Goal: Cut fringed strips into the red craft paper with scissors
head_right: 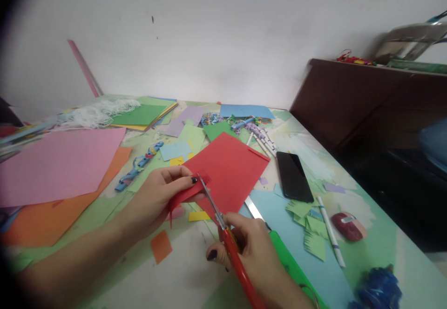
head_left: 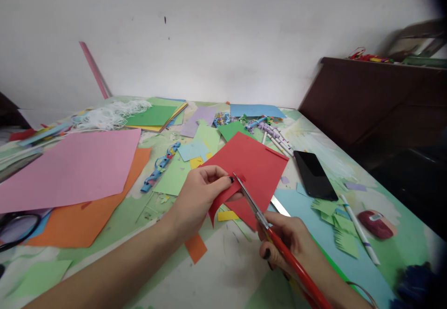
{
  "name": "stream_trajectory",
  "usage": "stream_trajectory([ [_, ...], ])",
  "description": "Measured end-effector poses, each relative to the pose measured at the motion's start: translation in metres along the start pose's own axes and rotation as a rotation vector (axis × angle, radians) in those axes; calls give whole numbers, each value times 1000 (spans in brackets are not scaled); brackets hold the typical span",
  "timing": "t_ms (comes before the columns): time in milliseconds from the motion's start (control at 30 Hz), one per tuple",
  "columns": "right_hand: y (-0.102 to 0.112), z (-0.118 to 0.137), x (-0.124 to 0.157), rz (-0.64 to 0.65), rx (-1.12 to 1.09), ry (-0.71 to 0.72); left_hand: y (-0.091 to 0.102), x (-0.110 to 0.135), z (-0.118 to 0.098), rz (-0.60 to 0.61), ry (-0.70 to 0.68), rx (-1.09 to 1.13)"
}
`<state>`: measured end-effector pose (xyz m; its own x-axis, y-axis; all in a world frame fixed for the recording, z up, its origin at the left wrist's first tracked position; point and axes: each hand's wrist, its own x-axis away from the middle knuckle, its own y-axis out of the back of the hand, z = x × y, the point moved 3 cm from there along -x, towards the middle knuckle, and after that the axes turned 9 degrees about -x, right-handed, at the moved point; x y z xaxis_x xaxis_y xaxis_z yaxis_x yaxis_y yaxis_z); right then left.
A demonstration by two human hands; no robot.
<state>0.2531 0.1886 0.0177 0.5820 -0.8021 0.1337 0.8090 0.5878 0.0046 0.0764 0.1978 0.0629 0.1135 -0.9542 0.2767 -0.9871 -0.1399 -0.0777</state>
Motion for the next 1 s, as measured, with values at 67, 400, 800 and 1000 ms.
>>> stream_trajectory([
  [67,-1,1,0,2,6,-9,0,0,-1,-2,1,0],
  [400,-1,5,-1,99,-92,39,-2,0,-1,2,16,5],
  [800,-3,12,-1,84,-91,59,-2,-1,-1,10,-8,2],
  [1000,-3,8,-1,74,-108,34,-1,-1,-1,10,-20,8],
])
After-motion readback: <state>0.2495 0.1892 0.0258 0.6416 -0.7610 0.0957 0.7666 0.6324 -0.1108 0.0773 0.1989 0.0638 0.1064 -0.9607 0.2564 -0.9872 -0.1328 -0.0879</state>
